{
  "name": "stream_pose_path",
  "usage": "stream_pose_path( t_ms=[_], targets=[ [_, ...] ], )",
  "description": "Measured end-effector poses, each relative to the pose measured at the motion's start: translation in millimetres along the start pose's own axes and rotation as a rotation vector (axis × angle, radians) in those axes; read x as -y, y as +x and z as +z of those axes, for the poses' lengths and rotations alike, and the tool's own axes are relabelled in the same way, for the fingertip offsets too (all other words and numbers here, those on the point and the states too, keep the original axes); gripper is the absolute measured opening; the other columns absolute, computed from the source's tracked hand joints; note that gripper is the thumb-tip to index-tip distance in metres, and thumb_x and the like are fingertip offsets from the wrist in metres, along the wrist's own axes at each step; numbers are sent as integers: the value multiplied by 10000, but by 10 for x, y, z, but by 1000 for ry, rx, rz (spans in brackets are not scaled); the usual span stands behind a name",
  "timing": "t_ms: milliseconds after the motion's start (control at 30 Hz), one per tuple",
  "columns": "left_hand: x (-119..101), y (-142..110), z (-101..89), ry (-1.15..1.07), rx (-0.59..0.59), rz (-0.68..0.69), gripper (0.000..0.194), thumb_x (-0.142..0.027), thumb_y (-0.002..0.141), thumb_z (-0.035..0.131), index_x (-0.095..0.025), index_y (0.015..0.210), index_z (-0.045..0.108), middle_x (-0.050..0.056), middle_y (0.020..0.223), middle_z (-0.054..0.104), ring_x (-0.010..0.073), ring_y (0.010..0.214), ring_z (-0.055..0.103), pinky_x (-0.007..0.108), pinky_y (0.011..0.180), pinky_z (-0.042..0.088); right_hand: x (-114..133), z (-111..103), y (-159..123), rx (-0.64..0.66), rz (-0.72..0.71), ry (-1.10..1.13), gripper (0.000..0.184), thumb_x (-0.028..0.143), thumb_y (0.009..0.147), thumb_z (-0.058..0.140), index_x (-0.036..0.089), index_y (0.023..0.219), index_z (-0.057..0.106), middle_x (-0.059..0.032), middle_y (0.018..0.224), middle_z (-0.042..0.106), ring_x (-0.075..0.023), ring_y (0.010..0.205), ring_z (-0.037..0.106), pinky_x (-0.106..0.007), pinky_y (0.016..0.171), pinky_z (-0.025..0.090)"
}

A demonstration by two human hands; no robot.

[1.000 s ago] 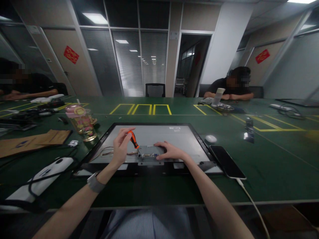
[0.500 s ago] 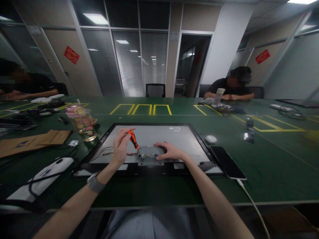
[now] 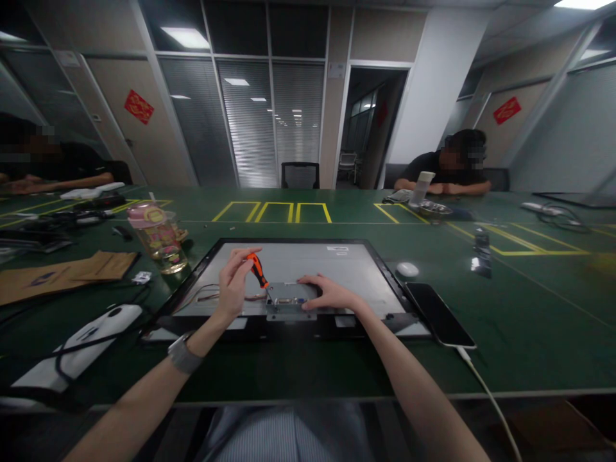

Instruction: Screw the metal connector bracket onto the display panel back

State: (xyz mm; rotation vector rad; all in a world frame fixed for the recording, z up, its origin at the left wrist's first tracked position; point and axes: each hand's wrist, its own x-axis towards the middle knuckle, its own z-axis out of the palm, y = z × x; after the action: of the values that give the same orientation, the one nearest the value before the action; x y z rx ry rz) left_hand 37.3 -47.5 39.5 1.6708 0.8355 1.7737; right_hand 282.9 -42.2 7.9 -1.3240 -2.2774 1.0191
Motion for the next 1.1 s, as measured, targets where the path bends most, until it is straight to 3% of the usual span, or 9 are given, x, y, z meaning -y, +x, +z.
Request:
stream_pose_path(
  t_ms=[167, 367, 933, 1100],
  targets=[
    [-8, -1, -1, -2, -6, -1, 234, -223, 845, 503, -220, 976, 697, 32, 854, 490, 139, 758, 489, 252, 641, 406, 7, 6, 5, -6, -5, -5, 773, 561, 674, 690, 246, 1341, 459, -55, 1413, 427, -338, 1373, 223, -486, 1136, 158],
    [11, 0, -7, 0, -21, -5, 260, -205, 827, 490, -218, 970, 706, 33, 841, 464, 144, 752, 473, 253, 642, 408, 64, -8, -12, 3, 32, -8, 795, 588, 666, 683, 241, 1345, 457, -49, 1436, 405, -339, 1398, 153, -482, 1141, 140],
    [13, 1, -17, 9, -9, -10, 311, -159, 772, 470, -224, 962, 707, 26, 810, 449, 154, 741, 456, 268, 640, 396, 21, -7, -7, 8, 31, -6, 798, 602, 657, 681, 262, 1343, 454, -33, 1439, 401, -344, 1404, 122, -487, 1144, 121],
    [24, 5, -11, -22, -7, -11, 351, -132, 719, 462, -218, 957, 705, 27, 814, 452, 158, 756, 462, 265, 651, 406, 30, 0, 0, -4, 14, -11, 788, 605, 659, 676, 254, 1334, 468, -45, 1417, 429, -338, 1392, 178, -492, 1142, 130]
  ],
)
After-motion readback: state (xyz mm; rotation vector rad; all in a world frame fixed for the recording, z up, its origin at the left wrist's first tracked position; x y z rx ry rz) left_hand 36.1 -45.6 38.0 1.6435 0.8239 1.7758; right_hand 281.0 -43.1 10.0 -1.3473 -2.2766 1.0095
